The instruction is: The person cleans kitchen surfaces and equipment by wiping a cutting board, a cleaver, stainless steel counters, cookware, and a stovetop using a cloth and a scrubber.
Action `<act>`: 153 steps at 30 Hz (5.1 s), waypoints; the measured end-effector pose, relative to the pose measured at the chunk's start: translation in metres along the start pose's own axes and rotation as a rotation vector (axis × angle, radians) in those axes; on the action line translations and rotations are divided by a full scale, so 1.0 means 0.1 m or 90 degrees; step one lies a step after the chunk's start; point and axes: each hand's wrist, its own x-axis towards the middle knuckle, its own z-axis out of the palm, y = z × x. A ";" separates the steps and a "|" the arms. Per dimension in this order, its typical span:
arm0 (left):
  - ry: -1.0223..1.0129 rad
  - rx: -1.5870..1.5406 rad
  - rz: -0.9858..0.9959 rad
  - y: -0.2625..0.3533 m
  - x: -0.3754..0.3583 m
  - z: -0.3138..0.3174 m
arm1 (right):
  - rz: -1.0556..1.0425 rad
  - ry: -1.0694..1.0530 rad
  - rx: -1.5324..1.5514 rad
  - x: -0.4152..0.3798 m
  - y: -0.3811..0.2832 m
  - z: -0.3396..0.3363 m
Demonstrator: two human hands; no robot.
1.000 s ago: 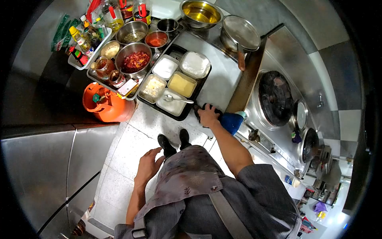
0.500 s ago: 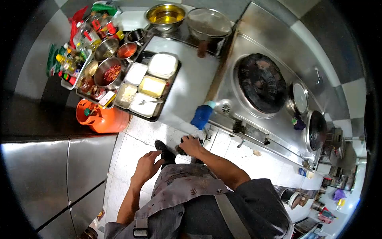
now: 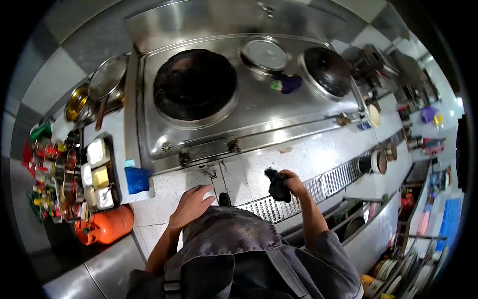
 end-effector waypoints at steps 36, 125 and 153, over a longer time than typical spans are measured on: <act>0.221 -0.925 0.099 1.53 3.54 1.22 | -0.022 0.253 -0.637 3.68 -2.82 -2.02; 0.301 -1.188 0.029 2.05 5.31 1.76 | -0.769 -0.160 -0.569 2.79 -3.14 -1.41; 0.490 -1.257 -0.032 2.21 5.27 1.62 | -0.162 -0.006 0.006 3.45 -2.99 -1.50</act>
